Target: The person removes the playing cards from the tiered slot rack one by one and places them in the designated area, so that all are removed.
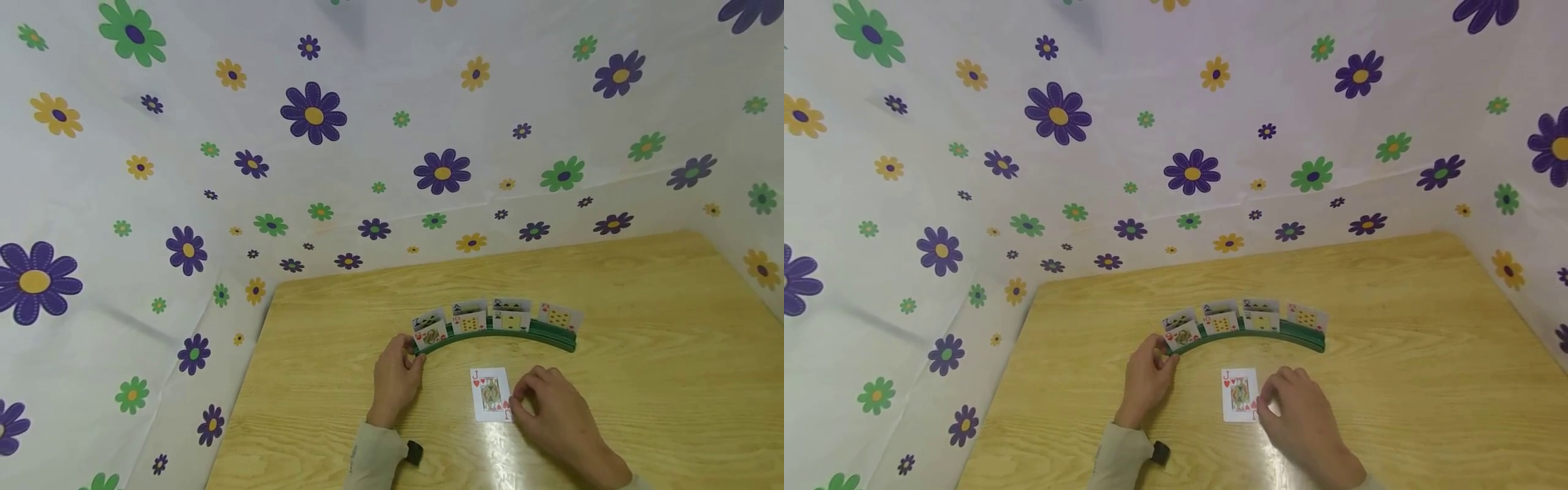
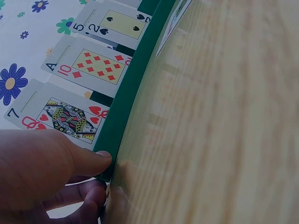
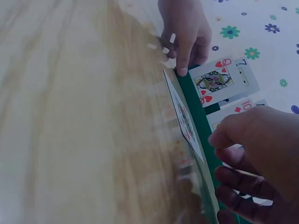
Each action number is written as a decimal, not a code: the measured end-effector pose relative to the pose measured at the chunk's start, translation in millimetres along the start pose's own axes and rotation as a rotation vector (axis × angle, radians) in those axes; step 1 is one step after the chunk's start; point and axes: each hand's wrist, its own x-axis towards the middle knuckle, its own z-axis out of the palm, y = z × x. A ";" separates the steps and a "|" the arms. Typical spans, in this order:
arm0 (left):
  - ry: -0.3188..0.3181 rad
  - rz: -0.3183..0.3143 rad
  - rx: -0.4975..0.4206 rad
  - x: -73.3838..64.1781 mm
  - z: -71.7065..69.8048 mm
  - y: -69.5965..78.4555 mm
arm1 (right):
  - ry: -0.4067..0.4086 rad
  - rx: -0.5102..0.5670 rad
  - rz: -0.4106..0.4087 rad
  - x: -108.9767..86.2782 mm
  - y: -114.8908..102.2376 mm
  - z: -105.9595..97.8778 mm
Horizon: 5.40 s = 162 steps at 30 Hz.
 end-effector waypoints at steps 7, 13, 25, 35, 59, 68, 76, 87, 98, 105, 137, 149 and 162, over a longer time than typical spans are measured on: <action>-0.005 -0.005 0.004 -0.4 -1.1 2.3 | 0.241 0.017 -0.064 9.5 4.6 -8.2; 0.003 0.001 0.003 -0.1 -0.2 0.8 | 0.423 -0.017 -0.143 28.1 12.9 -19.6; -0.005 -0.003 0.006 -0.6 1.0 -0.9 | 0.464 -0.025 -0.200 49.2 21.0 -25.1; -0.005 -0.010 0.003 0.7 1.7 -0.9 | 0.435 -0.065 -0.202 60.9 21.1 -28.6; 0.003 -0.019 -0.004 -0.6 0.7 0.0 | 0.407 0.073 -0.172 58.6 16.3 -29.3; 0.006 -0.009 0.001 -1.0 1.9 -0.8 | 0.439 0.100 -0.169 54.5 14.3 -35.5; 0.004 -0.014 0.012 -0.4 3.1 -2.2 | 0.457 0.140 -0.170 49.2 16.3 -37.4; 0.007 -0.023 0.014 -1.0 2.1 -2.6 | 0.407 0.230 -0.068 36.9 19.9 -29.6; 0.013 -0.018 0.007 -1.4 3.2 -2.3 | 0.350 0.222 0.003 30.5 25.6 -21.6; 0.006 -0.019 0.004 -0.9 2.4 -1.9 | 0.279 0.210 0.051 28.8 27.7 -18.8; 0.006 -0.002 0.008 0.4 2.1 0.7 | 0.042 0.088 0.255 21.6 35.0 -16.2; 0.013 -0.004 0.008 -0.2 0.6 0.5 | 0.054 0.092 0.217 20.6 33.5 -16.7; 0.015 -0.009 0.017 3.2 2.5 -0.9 | -0.060 0.054 0.162 17.3 33.5 -21.4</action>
